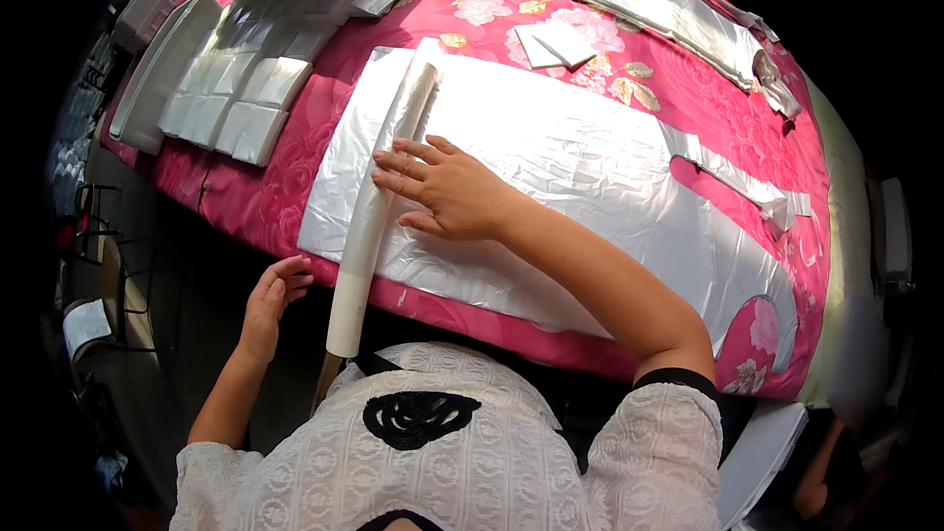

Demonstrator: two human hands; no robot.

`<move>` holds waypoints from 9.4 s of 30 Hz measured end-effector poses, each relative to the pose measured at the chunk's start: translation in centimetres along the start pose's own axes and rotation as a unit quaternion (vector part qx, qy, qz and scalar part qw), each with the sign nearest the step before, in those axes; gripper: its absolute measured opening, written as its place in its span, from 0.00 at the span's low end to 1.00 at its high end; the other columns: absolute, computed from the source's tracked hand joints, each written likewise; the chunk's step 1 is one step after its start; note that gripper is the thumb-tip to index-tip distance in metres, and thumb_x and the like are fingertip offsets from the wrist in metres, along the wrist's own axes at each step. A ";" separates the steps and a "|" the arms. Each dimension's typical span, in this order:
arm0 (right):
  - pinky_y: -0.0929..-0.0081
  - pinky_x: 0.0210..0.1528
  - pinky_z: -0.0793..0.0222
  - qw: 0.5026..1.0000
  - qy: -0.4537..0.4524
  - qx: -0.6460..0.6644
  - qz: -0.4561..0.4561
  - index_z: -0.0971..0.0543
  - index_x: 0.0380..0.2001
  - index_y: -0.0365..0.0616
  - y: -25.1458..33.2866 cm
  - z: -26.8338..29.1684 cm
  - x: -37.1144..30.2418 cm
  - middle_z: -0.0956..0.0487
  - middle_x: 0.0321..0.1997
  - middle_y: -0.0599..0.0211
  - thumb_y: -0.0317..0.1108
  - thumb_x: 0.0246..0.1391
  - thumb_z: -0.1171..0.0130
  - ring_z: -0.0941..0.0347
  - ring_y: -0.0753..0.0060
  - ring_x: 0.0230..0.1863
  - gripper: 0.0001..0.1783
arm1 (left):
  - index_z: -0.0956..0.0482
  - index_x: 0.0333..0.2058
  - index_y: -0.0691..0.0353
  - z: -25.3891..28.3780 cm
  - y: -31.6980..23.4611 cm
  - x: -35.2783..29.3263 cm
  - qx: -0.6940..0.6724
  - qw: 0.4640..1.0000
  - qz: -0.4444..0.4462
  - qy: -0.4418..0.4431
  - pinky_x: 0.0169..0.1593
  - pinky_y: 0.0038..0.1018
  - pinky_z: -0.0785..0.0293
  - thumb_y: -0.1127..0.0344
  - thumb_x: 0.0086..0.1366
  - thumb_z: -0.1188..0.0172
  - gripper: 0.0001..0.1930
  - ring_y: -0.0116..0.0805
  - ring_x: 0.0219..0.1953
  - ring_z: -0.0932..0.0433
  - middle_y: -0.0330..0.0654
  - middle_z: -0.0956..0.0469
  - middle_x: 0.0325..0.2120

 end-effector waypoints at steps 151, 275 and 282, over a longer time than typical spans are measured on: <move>0.67 0.53 0.35 0.969 -0.023 0.120 -0.214 0.27 0.45 0.43 -4.5 5.3 -8.7 0.27 0.47 0.62 0.16 0.36 0.47 0.34 0.59 0.52 0.27 | 0.33 0.50 0.67 -20.6 -3.0 0.2 0.377 0.697 -0.485 0.371 0.61 0.35 0.40 0.66 0.58 0.52 0.21 0.40 0.59 0.37 0.47 0.38 0.57; 0.58 0.65 0.58 0.962 0.006 -0.033 -0.271 0.38 0.57 0.36 -3.0 0.9 -6.7 0.43 0.62 0.44 0.47 0.51 0.47 0.52 0.49 0.65 0.35 | 0.27 0.44 0.71 -15.4 1.3 3.8 -0.119 0.958 0.137 0.222 0.44 0.21 0.27 0.72 0.64 0.49 0.12 0.28 0.39 0.22 0.44 0.22 0.37; 0.56 0.68 0.68 0.955 0.039 0.130 -0.265 0.44 0.61 0.40 6.1 -4.8 -3.8 0.55 0.67 0.44 0.52 0.57 0.58 0.63 0.48 0.69 0.35 | 0.25 0.40 0.69 -11.3 7.4 -1.8 -0.209 0.904 0.360 0.102 0.39 0.24 0.25 0.64 0.64 0.47 0.13 0.30 0.34 0.21 0.45 0.22 0.36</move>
Point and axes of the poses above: each hand's wrist, its own x-axis towards the middle knuckle, its own z-axis out of the back of the hand, y = z × x, the point moved 9 cm from there along x, towards the middle knuckle
